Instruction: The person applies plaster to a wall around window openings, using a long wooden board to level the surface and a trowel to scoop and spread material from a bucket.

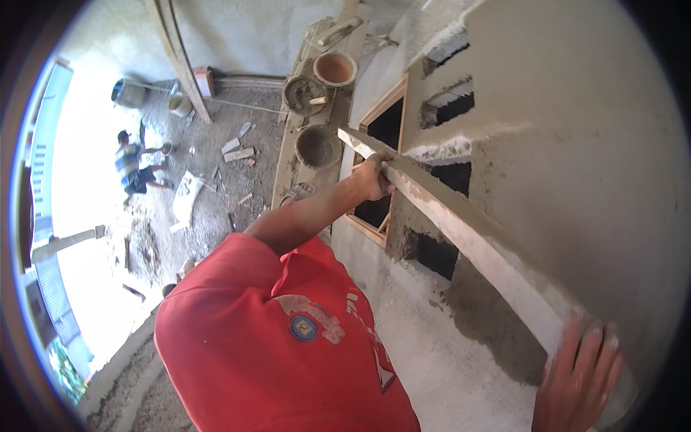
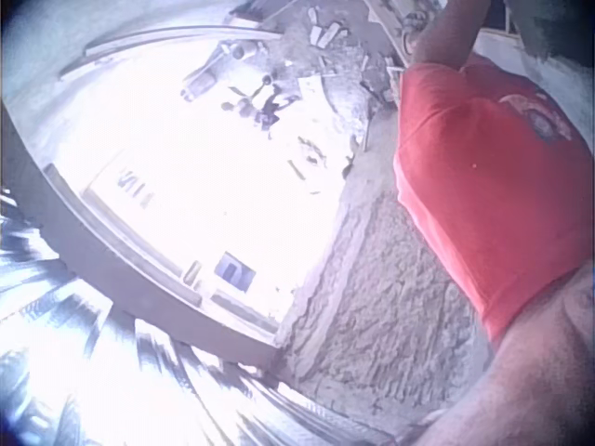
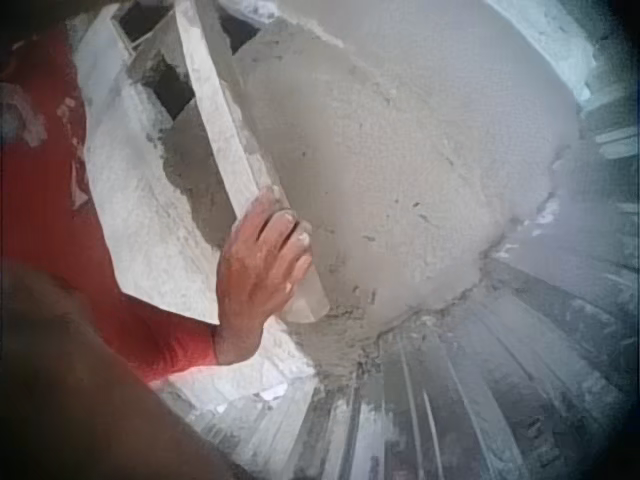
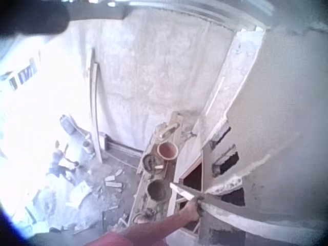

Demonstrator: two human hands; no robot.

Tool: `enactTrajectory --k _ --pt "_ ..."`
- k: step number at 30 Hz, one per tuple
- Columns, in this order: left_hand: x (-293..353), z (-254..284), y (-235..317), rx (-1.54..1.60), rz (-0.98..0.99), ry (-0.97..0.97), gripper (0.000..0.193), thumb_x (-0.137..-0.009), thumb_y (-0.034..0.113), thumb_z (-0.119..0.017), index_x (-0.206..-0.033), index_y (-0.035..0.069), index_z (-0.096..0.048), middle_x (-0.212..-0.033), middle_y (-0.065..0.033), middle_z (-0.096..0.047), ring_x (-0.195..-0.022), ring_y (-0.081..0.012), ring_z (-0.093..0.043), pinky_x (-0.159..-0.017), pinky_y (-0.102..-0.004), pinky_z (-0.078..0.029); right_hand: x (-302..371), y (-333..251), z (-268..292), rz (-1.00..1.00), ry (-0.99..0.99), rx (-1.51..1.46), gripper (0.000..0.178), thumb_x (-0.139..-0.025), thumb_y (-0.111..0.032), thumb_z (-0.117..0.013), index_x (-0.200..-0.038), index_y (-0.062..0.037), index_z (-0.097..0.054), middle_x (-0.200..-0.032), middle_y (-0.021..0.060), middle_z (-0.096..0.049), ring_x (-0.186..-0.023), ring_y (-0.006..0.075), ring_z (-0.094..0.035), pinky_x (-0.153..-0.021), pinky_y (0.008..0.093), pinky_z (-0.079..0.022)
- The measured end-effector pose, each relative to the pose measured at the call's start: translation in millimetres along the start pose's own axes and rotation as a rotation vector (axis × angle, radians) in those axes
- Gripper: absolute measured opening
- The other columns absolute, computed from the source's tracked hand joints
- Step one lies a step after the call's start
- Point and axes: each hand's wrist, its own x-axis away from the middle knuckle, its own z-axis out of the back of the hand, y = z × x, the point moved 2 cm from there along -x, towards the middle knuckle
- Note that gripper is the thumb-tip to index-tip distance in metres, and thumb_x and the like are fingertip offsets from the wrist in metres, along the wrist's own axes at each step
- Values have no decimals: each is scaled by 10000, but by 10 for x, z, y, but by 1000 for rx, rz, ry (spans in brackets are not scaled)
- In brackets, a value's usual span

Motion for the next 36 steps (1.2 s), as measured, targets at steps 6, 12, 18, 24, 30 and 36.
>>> enactTrajectory --k 6,12,18,24,30,36 --pt "-507 719 631 161 -61 165 468 -915 478 -527 -1119 57 -549 -977 -147 -641 -838 -264 -648 -601 -418 -527 -1677 -234 697 233 148 -139 364 -834 -92 -583 -1190 -15 -585 -1143 173 -571 -1137 312 -539 -983 391 -420" --pt "253 291 902 -693 -886 591 693 -869 335 -662 -1343 -57 -344 -1251 -271 -502 -1153 -418 -510 -983 -466 -425 -2807 -474 1028 503 390 -153 339 -806 -147 -633 -1117 -13 -626 -1005 156 -636 -1042 299 -593 -916 369 -464" --pt "1059 -569 1239 -1251 -1610 449 896 -655 170 -822 -1362 -25 -307 -1337 -251 -412 -1262 -449 -379 -1083 -529 -281 -3667 -989 1462 629 49 -298 290 -760 -230 -743 -932 0 -704 -891 177 -678 -926 337 -655 -838 390 -512" --pt "885 -635 1620 -1156 -1700 459 777 -538 111 -820 -1191 7 -413 -1131 -203 -474 -1075 -410 -458 -959 -498 -343 -3860 -1083 1628 648 155 -303 189 -746 -199 -725 -796 -17 -734 -812 192 -687 -844 355 -680 -762 406 -540" --pt "810 -424 1820 -1076 -1694 283 666 -602 158 -802 -1138 1 -439 -1012 -191 -511 -996 -397 -489 -847 -460 -404 -2997 -1032 1623 700 1054 -436 315 -817 -81 -554 -1116 -55 -652 -1011 142 -589 -1019 345 -572 -882 428 -475" --pt "1336 -222 2037 -895 -1359 316 693 -624 167 -858 -1169 16 -457 -1040 -157 -584 -1006 -252 -571 -878 -373 -457 -2625 -934 706 839 945 -990 338 -805 -96 -650 -1136 -29 -639 -922 126 -582 -931 312 -574 -802 432 -469"
